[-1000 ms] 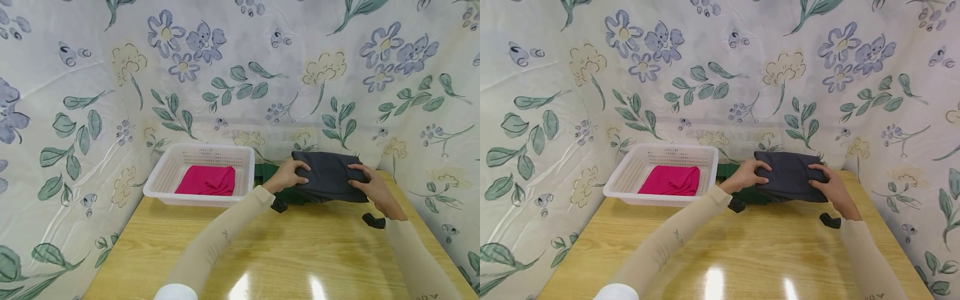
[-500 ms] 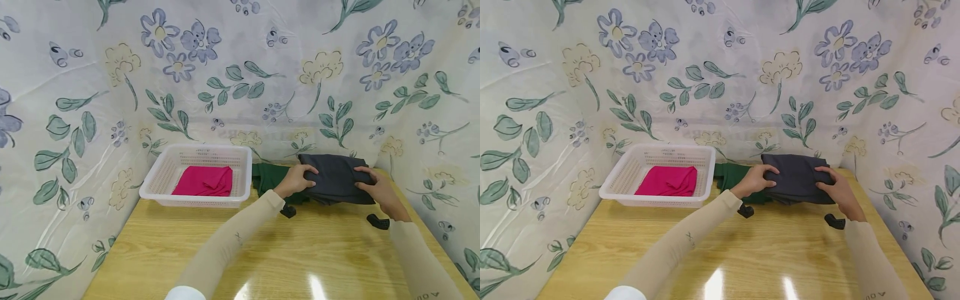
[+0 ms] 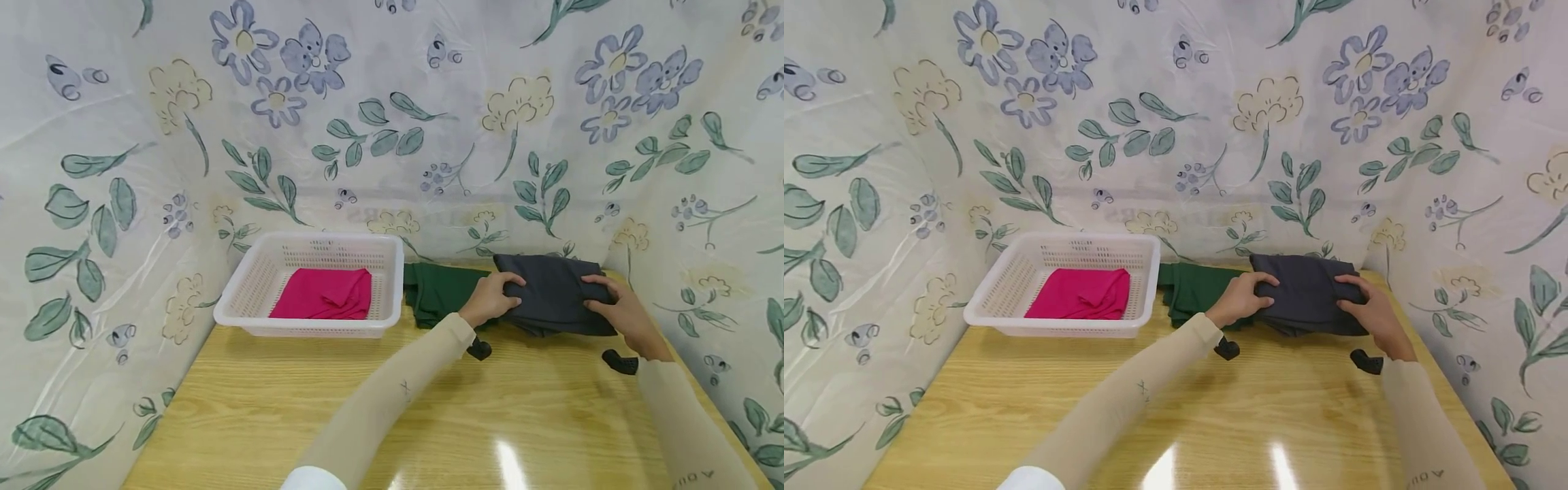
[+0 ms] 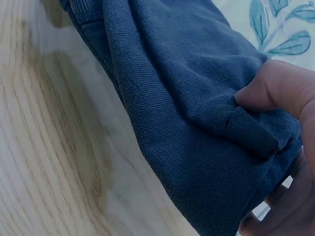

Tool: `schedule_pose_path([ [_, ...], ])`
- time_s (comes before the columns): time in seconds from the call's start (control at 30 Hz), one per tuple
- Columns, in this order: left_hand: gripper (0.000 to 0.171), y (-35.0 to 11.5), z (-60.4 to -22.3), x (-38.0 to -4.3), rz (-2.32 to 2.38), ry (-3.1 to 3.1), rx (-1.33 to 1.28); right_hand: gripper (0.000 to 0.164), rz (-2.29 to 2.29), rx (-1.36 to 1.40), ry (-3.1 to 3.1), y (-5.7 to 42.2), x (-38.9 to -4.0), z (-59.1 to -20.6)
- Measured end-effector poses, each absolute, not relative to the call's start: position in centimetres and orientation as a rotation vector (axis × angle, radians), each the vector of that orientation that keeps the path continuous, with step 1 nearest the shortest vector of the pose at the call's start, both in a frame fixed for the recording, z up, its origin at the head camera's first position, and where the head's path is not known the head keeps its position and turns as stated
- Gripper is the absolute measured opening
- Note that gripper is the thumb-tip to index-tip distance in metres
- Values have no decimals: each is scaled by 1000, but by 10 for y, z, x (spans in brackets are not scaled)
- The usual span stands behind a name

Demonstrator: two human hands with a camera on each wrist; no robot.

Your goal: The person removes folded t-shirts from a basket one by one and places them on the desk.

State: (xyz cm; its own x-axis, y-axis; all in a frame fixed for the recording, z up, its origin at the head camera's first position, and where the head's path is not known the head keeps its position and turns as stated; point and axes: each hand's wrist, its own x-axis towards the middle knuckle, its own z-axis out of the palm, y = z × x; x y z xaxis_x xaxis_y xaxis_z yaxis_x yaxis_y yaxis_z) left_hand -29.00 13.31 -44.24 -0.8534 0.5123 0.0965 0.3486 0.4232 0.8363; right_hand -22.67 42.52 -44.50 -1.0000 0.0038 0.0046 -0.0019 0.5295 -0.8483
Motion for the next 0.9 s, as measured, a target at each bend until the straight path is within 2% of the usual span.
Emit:
schedule_pose_path([
  [0.53,38,149,-461,-293,1430,2503,794,58,1499,-15,-2757,437,-235,-459],
  [0.9,41,159,-469,-293,1367,2546,646,58,1544,-81,-2750,438,-243,-473],
])
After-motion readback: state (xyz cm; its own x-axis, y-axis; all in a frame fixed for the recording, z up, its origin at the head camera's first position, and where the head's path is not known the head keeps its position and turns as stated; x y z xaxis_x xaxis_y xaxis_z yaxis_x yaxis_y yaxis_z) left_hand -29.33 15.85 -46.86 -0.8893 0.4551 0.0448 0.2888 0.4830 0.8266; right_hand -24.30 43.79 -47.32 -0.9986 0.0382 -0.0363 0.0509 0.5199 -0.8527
